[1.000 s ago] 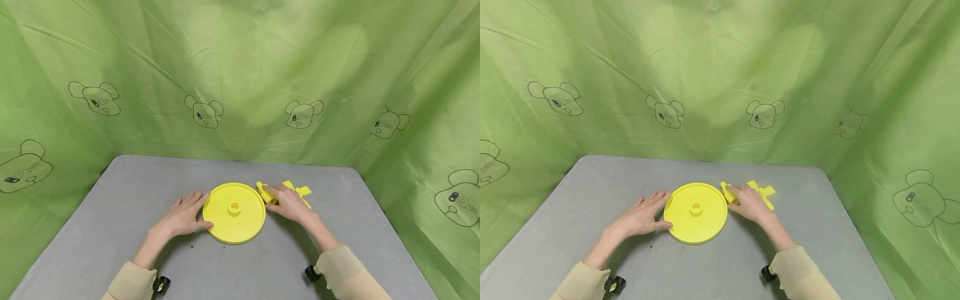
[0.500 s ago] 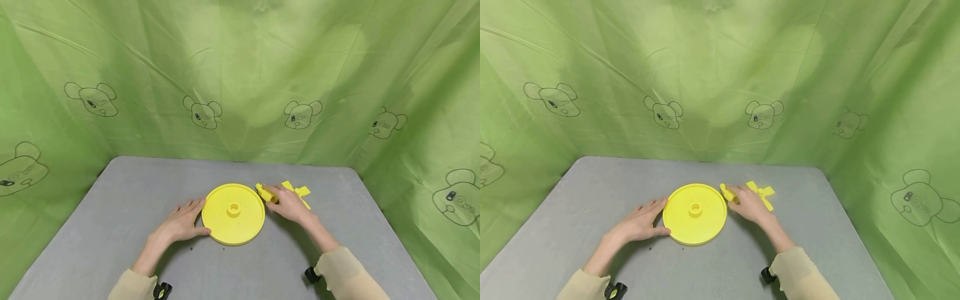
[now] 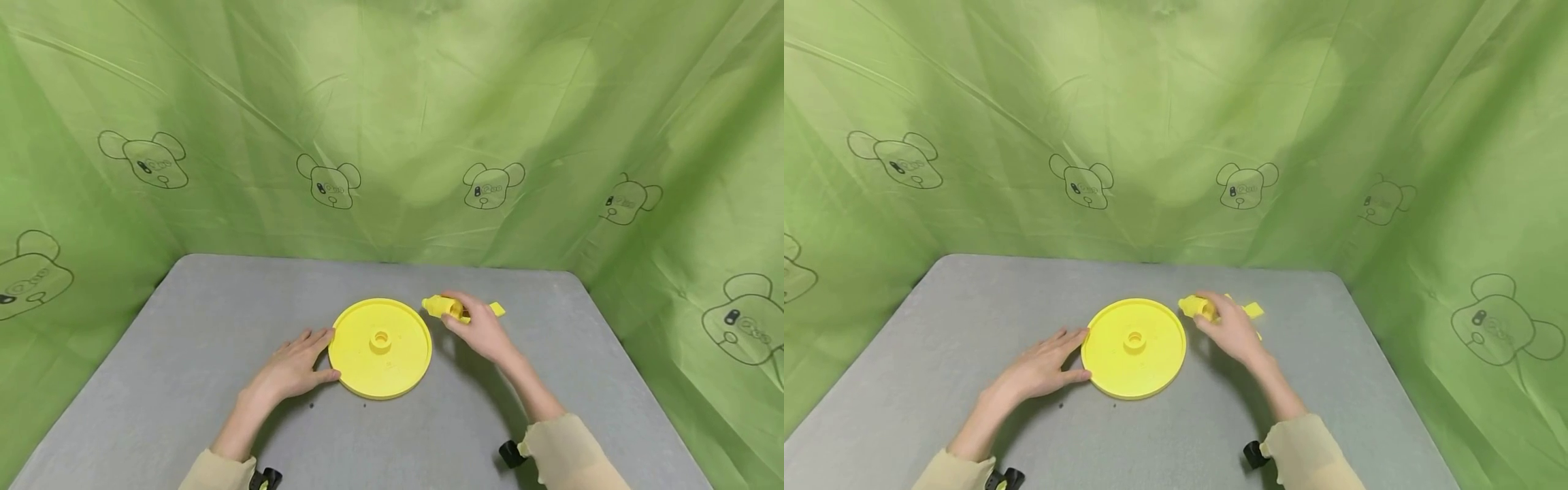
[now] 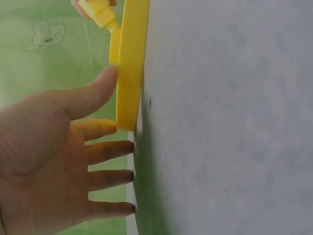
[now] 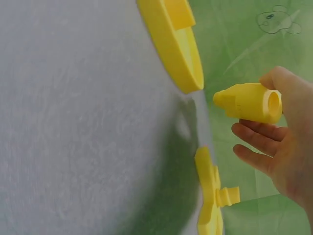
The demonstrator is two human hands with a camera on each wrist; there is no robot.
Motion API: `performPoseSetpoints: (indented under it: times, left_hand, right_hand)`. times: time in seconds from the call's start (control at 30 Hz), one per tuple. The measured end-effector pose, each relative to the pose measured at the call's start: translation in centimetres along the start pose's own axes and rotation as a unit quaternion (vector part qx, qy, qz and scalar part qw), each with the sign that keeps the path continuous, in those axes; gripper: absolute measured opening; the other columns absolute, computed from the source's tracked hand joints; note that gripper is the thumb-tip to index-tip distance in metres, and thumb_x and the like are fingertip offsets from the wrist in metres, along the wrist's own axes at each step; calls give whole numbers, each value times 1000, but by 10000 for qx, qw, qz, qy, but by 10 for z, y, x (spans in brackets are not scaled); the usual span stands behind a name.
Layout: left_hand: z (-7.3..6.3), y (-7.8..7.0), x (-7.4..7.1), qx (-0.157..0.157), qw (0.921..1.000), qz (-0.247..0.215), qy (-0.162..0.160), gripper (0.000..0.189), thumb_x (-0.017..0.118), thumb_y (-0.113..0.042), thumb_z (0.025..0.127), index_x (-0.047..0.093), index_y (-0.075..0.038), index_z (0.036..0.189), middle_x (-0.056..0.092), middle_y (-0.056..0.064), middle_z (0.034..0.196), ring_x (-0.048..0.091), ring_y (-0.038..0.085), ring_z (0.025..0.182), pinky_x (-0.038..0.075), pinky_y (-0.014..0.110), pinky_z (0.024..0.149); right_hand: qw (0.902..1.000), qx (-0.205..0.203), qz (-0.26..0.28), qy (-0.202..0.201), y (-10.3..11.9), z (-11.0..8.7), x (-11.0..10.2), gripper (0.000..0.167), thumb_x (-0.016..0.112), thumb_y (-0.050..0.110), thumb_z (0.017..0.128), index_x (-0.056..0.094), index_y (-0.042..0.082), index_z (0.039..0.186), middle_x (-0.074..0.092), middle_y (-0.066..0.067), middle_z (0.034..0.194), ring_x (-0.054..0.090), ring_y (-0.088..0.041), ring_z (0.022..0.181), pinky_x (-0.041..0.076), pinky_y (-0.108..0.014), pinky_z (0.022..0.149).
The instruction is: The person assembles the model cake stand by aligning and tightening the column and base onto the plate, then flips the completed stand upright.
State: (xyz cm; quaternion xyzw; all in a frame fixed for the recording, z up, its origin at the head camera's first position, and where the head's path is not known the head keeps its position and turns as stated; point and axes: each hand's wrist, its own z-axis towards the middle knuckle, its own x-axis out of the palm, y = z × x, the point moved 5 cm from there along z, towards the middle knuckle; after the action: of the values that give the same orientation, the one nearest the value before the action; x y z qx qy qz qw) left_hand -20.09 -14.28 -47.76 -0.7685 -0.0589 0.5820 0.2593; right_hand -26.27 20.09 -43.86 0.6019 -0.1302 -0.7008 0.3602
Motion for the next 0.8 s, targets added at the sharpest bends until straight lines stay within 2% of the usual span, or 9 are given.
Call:
performPoseSetpoints:
  times: [0.2, 0.3, 0.47, 0.6, 0.8]
  left_hand:
    - [-2, -1, 0, -65, 9999, 43, -111, 81, 72, -46, 94, 39, -12, 160, 42, 15, 163, 31, 47, 154, 31, 72, 116]
    - [-3, -2, 0, -102, 9998, 75, -148, 80, 72, -46, 94, 39, -13, 160, 44, 15, 163, 32, 47, 153, 33, 74, 114]
    - [-4, -3, 0, -200, 9996, 93, -153, 77, 70, -46, 96, 40, -15, 160, 43, 13, 163, 33, 47, 153, 34, 78, 109]
    - [-4, -3, -1, -328, 9993, 114, -135, 76, 70, -45, 96, 39, -17, 160, 43, 12, 164, 34, 46, 153, 33, 82, 107]
    - [-4, -5, -1, -343, 9990, 217, -181, 75, 70, -44, 96, 41, -16, 159, 44, 13, 163, 35, 46, 152, 35, 81, 106]
  right_hand:
    - [9966, 235, 756, -238, 9, 0, -7, 42, 70, 18, 94, 63, 11, 135, 72, -13, 121, 72, -27, 105, 61, -43, 94]
    - [9927, 382, 1110, -274, 17, -1, -10, 42, 69, 20, 97, 62, 11, 137, 71, -13, 124, 71, -26, 108, 60, -42, 94]
    - [9854, 549, 1570, -364, 34, -2, -10, 43, 70, 28, 99, 60, 12, 138, 69, -10, 128, 68, -23, 115, 60, -29, 92]
    - [9803, 534, 1858, -416, 46, 0, -2, 43, 71, 28, 98, 60, 13, 137, 70, -10, 127, 68, -23, 116, 58, -21, 88]
    - [9758, 611, 2077, -303, 59, 1, 16, 42, 72, 29, 98, 60, 15, 136, 72, -6, 125, 69, -20, 115, 58, -23, 88]
